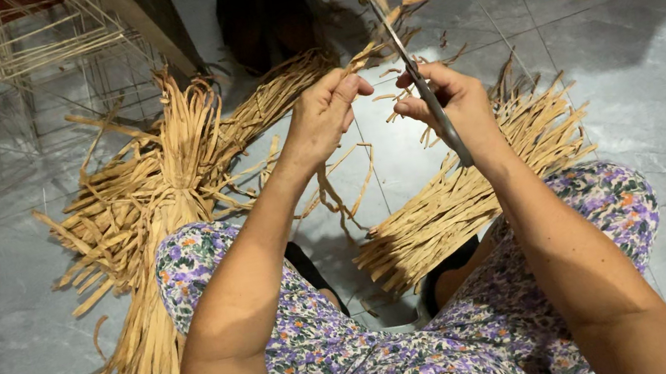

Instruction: The person sits on the floor and uses shears to trim the ends of dried plant strips. They gather the strips into bundles, cut them to a uniform length, and occasionally adjust the bundle or remove cut pieces.

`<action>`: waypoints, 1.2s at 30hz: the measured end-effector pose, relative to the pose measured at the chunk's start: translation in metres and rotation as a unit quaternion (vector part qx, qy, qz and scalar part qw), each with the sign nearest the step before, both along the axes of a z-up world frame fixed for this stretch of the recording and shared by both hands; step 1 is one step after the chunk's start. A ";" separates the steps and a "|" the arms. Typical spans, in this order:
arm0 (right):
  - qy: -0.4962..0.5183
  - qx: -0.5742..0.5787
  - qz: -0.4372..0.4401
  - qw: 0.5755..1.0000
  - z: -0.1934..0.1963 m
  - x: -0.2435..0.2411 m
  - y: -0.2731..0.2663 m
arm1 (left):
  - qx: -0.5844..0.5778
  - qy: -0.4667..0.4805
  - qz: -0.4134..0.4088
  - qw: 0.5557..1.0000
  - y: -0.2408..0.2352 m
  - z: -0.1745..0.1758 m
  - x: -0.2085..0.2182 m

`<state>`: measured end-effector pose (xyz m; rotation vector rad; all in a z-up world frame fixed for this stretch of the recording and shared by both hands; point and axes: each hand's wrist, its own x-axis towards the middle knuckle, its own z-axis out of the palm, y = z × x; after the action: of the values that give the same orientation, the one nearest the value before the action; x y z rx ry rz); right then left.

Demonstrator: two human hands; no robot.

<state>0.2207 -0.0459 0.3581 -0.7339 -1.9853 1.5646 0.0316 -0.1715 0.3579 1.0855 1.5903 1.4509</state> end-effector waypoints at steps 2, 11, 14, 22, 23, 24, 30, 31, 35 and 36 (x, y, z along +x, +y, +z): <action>-0.020 -0.041 -0.022 0.999 0.000 0.000 -0.002 | 0.003 0.009 0.001 1.000 0.000 -0.001 0.000; 0.063 -0.071 -0.009 0.995 0.002 -0.010 -0.014 | 0.020 -0.108 0.021 0.994 -0.003 -0.001 -0.006; 0.081 -0.117 0.041 0.989 -0.003 -0.019 -0.036 | 0.092 -0.229 0.037 0.968 0.008 -0.003 0.006; 0.132 -0.180 0.062 0.973 -0.011 -0.032 -0.053 | 0.284 -0.219 0.083 0.930 0.022 0.001 0.030; 0.114 -0.147 0.049 0.981 -0.006 -0.033 -0.048 | 0.289 -0.173 0.087 0.937 0.023 0.003 0.030; 0.104 -0.137 0.029 0.985 -0.001 -0.029 -0.045 | 0.284 -0.164 0.063 0.943 0.022 0.004 0.030; 0.193 -0.175 -0.089 0.961 0.016 0.008 -0.002 | 0.029 -0.134 -0.209 0.968 0.022 -0.038 0.049; 0.187 -0.165 -0.107 0.963 0.015 0.015 0.007 | -0.023 -0.093 -0.236 0.967 0.019 -0.050 0.058; 0.282 -0.108 -0.137 0.943 0.019 0.059 0.045 | -0.113 -0.069 -0.262 0.956 0.021 -0.087 0.087; 0.293 -0.096 -0.164 0.937 0.020 0.073 0.054 | -0.111 -0.038 -0.248 0.962 0.019 -0.094 0.093</action>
<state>0.2940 0.0080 0.3782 -0.5466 -1.2254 1.5523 0.1250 -0.1522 0.2637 1.1736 1.2694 0.9434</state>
